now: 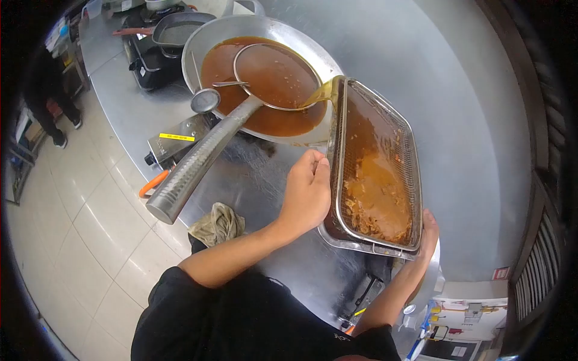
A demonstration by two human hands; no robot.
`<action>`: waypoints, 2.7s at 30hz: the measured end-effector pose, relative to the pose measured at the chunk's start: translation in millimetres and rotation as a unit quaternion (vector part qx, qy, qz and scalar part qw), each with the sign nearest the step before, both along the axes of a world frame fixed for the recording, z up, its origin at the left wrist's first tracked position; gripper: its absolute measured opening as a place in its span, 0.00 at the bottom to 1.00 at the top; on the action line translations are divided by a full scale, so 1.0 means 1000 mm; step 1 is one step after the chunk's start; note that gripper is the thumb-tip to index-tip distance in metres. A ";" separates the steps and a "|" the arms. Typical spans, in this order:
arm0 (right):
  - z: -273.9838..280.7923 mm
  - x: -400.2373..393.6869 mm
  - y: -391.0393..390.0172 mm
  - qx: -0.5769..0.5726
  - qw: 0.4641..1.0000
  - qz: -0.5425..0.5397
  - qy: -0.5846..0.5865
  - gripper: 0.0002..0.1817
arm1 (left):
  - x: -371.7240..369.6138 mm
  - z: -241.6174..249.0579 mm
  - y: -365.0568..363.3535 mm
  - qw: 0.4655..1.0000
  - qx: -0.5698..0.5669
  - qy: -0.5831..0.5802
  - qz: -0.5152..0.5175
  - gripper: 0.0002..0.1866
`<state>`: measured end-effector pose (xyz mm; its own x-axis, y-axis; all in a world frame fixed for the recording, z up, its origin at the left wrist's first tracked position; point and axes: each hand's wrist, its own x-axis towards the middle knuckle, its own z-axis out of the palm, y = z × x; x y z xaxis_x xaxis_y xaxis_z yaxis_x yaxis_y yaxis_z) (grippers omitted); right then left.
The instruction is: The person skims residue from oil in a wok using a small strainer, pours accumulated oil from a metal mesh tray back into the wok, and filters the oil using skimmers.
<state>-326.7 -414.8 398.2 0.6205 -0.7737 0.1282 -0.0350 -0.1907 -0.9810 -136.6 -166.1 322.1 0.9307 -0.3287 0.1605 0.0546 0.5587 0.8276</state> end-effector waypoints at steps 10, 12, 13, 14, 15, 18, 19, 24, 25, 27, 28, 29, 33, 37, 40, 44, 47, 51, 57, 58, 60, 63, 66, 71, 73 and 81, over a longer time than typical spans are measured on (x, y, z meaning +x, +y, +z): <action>0.004 0.002 -0.006 -0.044 0.999 0.018 0.022 0.16 | -0.002 -0.011 0.009 0.999 -0.043 0.008 0.008 0.09; 0.004 0.003 -0.008 -0.054 0.998 0.017 0.016 0.16 | -0.004 -0.010 0.013 0.999 -0.040 0.004 0.014 0.09; 0.005 0.003 -0.010 -0.063 0.998 0.013 0.020 0.16 | -0.004 -0.010 0.011 0.999 -0.038 -0.001 0.026 0.09; 0.006 0.003 -0.010 -0.072 0.997 0.009 0.023 0.16 | -0.004 -0.011 0.010 0.999 -0.035 -0.005 0.037 0.09; 0.007 0.004 -0.008 -0.081 0.996 0.005 0.027 0.16 | -0.004 -0.012 0.010 0.998 -0.031 -0.009 0.048 0.10; 0.012 0.007 0.007 -0.075 0.996 0.001 0.039 0.16 | -0.003 -0.011 0.011 0.998 -0.054 0.003 0.034 0.10; 0.012 0.007 0.008 -0.071 0.997 0.007 0.035 0.16 | -0.004 -0.012 0.012 0.998 -0.059 0.006 0.033 0.10; 0.015 0.009 0.004 -0.061 0.998 0.024 0.022 0.16 | -0.002 -0.013 0.008 0.997 -0.065 0.011 0.033 0.10; 0.015 0.008 0.001 -0.064 0.997 0.022 0.032 0.16 | -0.003 -0.013 0.009 0.997 -0.068 0.013 0.030 0.10; 0.015 0.005 -0.006 -0.072 0.996 0.020 0.051 0.16 | -0.003 -0.012 0.011 0.997 -0.073 0.015 0.026 0.10; 0.014 0.004 -0.007 -0.076 0.995 0.019 0.053 0.16 | -0.004 -0.012 0.013 0.997 -0.074 0.018 0.024 0.11; 0.014 0.004 -0.006 -0.082 0.995 0.018 0.054 0.16 | -0.004 -0.010 0.015 0.997 -0.076 0.020 0.022 0.11; 0.014 0.004 -0.005 -0.095 0.994 0.014 0.053 0.16 | 0.001 -0.010 0.018 0.997 -0.069 0.014 0.003 0.11; 0.019 0.004 0.007 -0.101 0.994 0.024 0.036 0.16 | 0.001 -0.015 0.017 0.995 -0.098 0.016 0.005 0.11; 0.022 0.002 0.007 -0.119 0.992 0.013 0.046 0.16 | 0.006 -0.014 0.020 0.996 -0.083 0.016 0.002 0.10; 0.026 0.002 0.010 -0.123 0.992 0.012 0.032 0.15 | 0.005 -0.011 0.026 0.997 -0.077 0.008 0.001 0.10; 0.024 0.002 0.008 -0.132 0.991 0.005 0.027 0.16 | 0.008 -0.006 0.034 0.997 -0.080 0.012 -0.020 0.09; 0.029 0.004 0.013 -0.148 0.988 -0.011 0.039 0.16 | 0.009 -0.005 0.035 0.996 -0.089 0.007 -0.022 0.09; 0.031 0.006 0.026 -0.169 0.985 -0.040 0.021 0.16 | 0.013 -0.005 0.047 0.993 -0.097 0.006 -0.066 0.10; 0.033 0.008 0.036 -0.165 0.985 -0.039 0.025 0.15 | 0.013 -0.007 0.046 0.993 -0.104 0.004 -0.056 0.10; 0.038 0.014 0.057 -0.164 0.985 -0.038 0.027 0.14 | 0.018 -0.011 0.041 0.992 -0.123 -0.006 -0.038 0.10; 0.041 0.017 0.063 -0.179 0.983 -0.040 0.022 0.14 | 0.018 -0.012 0.042 0.991 -0.124 0.011 -0.047 0.10; 0.043 0.022 0.068 -0.173 0.984 -0.033 -0.005 0.14 | 0.020 -0.011 0.043 0.990 -0.136 0.019 -0.044 0.10; 0.051 0.032 0.100 -0.147 0.987 -0.058 0.007 0.14 | 0.018 -0.012 0.049 0.991 -0.126 0.024 -0.045 0.10; 0.052 0.032 0.104 -0.167 0.984 -0.058 0.010 0.14 | 0.023 -0.014 0.047 0.988 -0.142 0.019 -0.050 0.10; 0.056 0.030 0.092 -0.204 0.976 -0.062 0.049 0.14 | 0.025 -0.015 0.054 0.988 -0.139 0.024 -0.063 0.10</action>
<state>-296.5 -322.5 454.5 0.5501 -0.7406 0.3858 -0.1732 -0.5532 -0.8149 -111.4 -111.6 306.9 0.8940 -0.3921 0.2168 0.1742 0.7501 0.6380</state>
